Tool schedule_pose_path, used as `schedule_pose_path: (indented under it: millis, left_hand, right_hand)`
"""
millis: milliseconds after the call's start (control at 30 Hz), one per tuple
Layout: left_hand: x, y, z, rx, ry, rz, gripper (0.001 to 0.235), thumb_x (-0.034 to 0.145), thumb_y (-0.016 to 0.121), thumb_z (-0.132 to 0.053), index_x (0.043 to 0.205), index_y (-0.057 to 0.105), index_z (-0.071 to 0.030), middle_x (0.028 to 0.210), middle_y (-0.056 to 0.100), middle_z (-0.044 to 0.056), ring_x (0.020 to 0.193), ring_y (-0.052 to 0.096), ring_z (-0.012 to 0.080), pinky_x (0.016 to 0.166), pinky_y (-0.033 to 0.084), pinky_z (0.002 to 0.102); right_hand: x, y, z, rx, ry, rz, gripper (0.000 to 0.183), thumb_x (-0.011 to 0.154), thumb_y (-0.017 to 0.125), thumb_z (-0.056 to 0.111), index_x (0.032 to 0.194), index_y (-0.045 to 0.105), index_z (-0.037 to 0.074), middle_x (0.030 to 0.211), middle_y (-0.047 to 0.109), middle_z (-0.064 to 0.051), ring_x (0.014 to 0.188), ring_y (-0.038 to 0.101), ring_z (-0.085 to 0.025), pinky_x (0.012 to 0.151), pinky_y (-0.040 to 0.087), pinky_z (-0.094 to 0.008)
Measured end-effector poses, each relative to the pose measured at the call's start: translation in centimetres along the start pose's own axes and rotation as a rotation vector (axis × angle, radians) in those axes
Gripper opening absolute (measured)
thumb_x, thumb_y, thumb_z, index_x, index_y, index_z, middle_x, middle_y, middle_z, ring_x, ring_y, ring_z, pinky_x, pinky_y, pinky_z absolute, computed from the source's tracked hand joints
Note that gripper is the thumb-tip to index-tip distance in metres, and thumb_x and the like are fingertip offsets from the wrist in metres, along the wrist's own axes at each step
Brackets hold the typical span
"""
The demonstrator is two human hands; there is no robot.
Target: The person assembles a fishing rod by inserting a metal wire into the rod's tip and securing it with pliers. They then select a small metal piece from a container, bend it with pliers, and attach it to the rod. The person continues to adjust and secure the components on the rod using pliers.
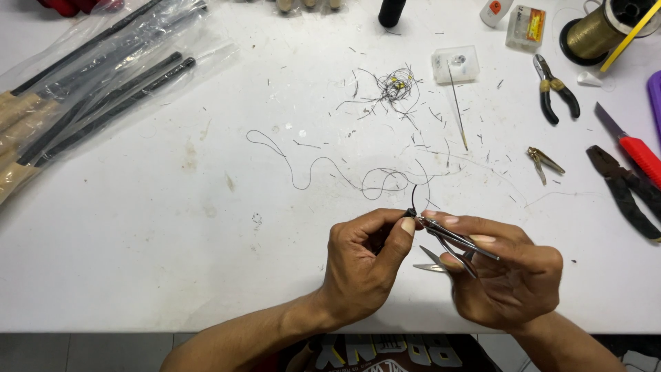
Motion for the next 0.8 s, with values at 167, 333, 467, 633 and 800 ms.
schedule_pose_path:
  millis: [167, 333, 467, 633, 800]
  left_hand:
    - [0.0, -0.1, 0.1, 0.016, -0.038, -0.003, 0.029, 0.1, 0.059, -0.024, 0.101, 0.078, -0.001, 0.062, 0.05, -0.005, 0.057, 0.041, 0.0063, 0.052, 0.035, 0.025]
    - [0.0, 0.0, 0.0, 0.0, -0.051, 0.006, 0.03, 0.101, 0.058, -0.024, 0.1, 0.077, -0.001, 0.062, 0.047, -0.005, 0.057, 0.041, 0.0066, 0.052, 0.035, 0.025]
    - [-0.1, 0.0, 0.6, -0.029, -0.076, 0.022, 0.03, 0.1, 0.059, -0.024, 0.104, 0.077, -0.001, 0.063, 0.048, -0.005, 0.058, 0.041, 0.0064, 0.053, 0.035, 0.024]
    - [-0.1, 0.1, 0.7, -0.124, -0.095, 0.056, 0.028, 0.098, 0.059, -0.021, 0.11, 0.074, 0.0, 0.063, 0.046, -0.004, 0.057, 0.038, 0.0075, 0.052, 0.033, 0.024]
    - [0.2, 0.1, 1.6, -0.292, -0.15, 0.071, 0.026, 0.103, 0.051, -0.021, 0.122, 0.053, -0.003, 0.073, 0.065, 0.008, 0.046, 0.041, 0.0103, 0.046, 0.036, 0.025]
  right_hand:
    - [-0.1, -0.1, 0.0, -0.032, 0.01, -0.034, 0.047, 0.097, 0.062, -0.004, 0.137, 0.037, 0.001, 0.122, 0.06, -0.032, 0.112, 0.077, -0.045, 0.101, 0.075, -0.05]
    - [0.3, -0.2, 0.1, -0.077, -0.018, -0.052, 0.045, 0.096, 0.063, -0.002, 0.133, 0.036, 0.0, 0.118, 0.06, -0.032, 0.108, 0.077, -0.042, 0.096, 0.076, -0.048]
    - [0.4, -0.5, 0.0, -0.063, 0.017, -0.096, 0.046, 0.095, 0.064, -0.001, 0.132, 0.037, 0.001, 0.116, 0.06, -0.034, 0.107, 0.075, -0.044, 0.097, 0.075, -0.054]
    - [0.9, -1.2, -0.2, -0.108, 0.07, -0.149, 0.042, 0.096, 0.063, 0.001, 0.13, 0.037, -0.001, 0.115, 0.058, -0.034, 0.11, 0.071, -0.042, 0.095, 0.075, -0.056]
    - [1.9, -2.4, -0.3, -0.231, 0.077, -0.232, 0.042, 0.095, 0.062, 0.001, 0.121, 0.031, -0.007, 0.106, 0.055, -0.04, 0.099, 0.068, -0.044, 0.087, 0.071, -0.055]
Point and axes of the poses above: each hand's wrist, its own x-axis towards the middle knuckle, its own y-axis out of the palm, z = x × y, the point moved 5 cm from there along x, towards the middle knuckle
